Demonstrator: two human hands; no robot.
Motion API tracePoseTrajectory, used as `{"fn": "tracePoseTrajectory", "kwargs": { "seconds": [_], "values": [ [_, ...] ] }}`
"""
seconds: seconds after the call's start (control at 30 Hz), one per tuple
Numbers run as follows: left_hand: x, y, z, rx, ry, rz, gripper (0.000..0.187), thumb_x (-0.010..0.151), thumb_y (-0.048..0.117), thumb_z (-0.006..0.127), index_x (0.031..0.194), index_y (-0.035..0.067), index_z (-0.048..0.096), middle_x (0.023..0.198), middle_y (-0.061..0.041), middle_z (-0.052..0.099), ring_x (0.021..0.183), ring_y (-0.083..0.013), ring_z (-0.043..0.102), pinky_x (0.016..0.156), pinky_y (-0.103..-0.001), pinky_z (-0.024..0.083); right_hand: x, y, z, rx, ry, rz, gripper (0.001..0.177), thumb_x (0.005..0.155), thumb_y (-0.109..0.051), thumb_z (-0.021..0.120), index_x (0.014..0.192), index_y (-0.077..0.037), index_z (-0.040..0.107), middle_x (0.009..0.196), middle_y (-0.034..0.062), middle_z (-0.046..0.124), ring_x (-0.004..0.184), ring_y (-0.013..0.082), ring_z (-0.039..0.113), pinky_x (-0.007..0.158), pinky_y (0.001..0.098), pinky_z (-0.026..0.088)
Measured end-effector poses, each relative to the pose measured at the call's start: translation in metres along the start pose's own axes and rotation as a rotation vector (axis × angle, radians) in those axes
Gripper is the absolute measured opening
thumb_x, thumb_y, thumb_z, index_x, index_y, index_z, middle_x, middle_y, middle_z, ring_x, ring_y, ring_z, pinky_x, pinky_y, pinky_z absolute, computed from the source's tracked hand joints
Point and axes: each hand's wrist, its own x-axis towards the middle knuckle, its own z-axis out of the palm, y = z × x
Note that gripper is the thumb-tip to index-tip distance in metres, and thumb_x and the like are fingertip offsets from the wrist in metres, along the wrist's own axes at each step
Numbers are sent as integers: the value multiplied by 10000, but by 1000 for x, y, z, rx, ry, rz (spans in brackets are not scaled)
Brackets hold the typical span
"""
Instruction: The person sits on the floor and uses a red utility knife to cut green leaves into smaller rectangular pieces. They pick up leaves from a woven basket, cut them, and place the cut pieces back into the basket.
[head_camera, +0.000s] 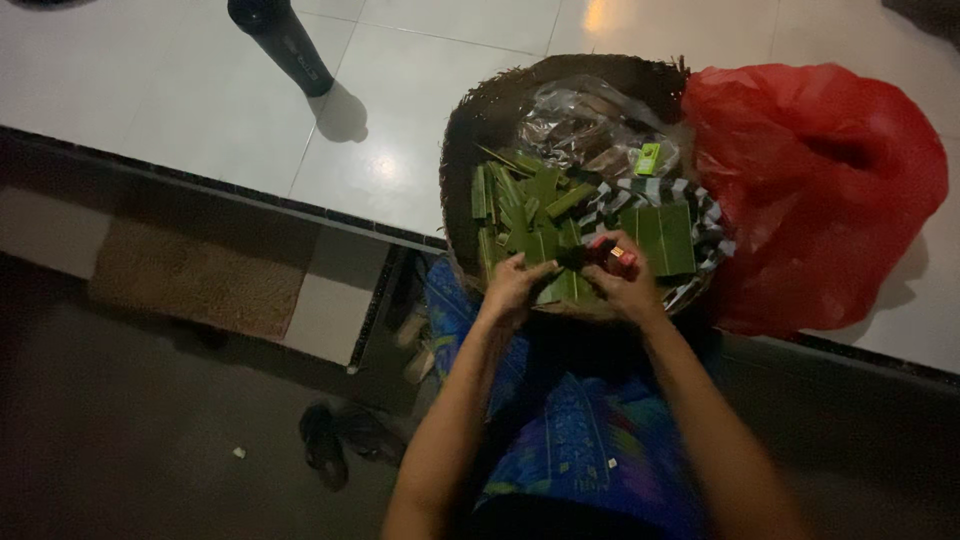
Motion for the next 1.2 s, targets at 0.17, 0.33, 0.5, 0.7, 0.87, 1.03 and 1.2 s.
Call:
{"fn": "tracePoseTrajectory", "kwargs": {
  "seconds": [0.17, 0.33, 0.5, 0.7, 0.87, 1.03, 1.2],
  "values": [
    [-9, 17, 1, 525, 8, 256, 427, 866, 185, 838, 1145, -104, 692, 982, -133, 771, 817, -143, 723, 723, -296, 589, 5, -10, -6, -191, 74, 30, 336, 885, -55, 777, 1174, -63, 605, 1189, 41, 653, 1093, 134, 641, 967, 304, 532],
    [-24, 32, 11, 623, 118, 435, 264, 854, 170, 832, 1004, -40, 781, 855, -88, 780, 725, -118, 658, 657, -325, 560, 15, -22, -24, -113, 112, 270, 433, 940, -353, 702, 1264, -83, 604, 1097, 82, 668, 926, 174, 666, 808, 339, 566],
    [-25, 33, 16, 687, 162, 444, 259, 874, 160, 848, 970, -65, 765, 833, -114, 787, 717, -121, 667, 655, -324, 559, 27, -29, -36, -355, -142, 304, 530, 1043, -456, 567, 1445, -110, 577, 1290, 34, 613, 1050, 142, 673, 901, 307, 549],
    [-20, 24, 23, 579, 32, 432, 218, 878, 121, 811, 1023, -38, 777, 911, -90, 797, 765, -110, 710, 677, -308, 581, 28, -46, -26, -484, -226, 169, 594, 767, -224, 875, 1290, -59, 646, 1138, 76, 744, 1006, 170, 708, 898, 327, 567],
    [-28, 25, 31, 571, -1, 456, 225, 887, 117, 795, 1050, -37, 773, 900, -93, 794, 755, -116, 705, 660, -314, 576, 30, -47, -14, -460, -145, 130, 471, 762, -207, 892, 1159, -50, 693, 1068, 46, 747, 934, 125, 704, 831, 299, 576],
    [-33, 26, 35, 594, 35, 443, 217, 884, 111, 780, 1054, -24, 769, 893, -82, 789, 747, -120, 719, 664, -325, 582, 23, -47, -2, -443, -28, 145, 360, 800, -224, 891, 1064, -44, 724, 974, 46, 766, 868, 106, 687, 775, 281, 549],
    [-31, 19, 31, 649, 38, 409, 230, 868, 131, 797, 1040, -21, 784, 862, -98, 786, 678, -134, 685, 608, -350, 562, 24, -40, -6, -405, -79, 178, 327, 860, -231, 864, 1064, -17, 722, 1001, 75, 762, 883, 120, 675, 795, 287, 543]
  ]
}}
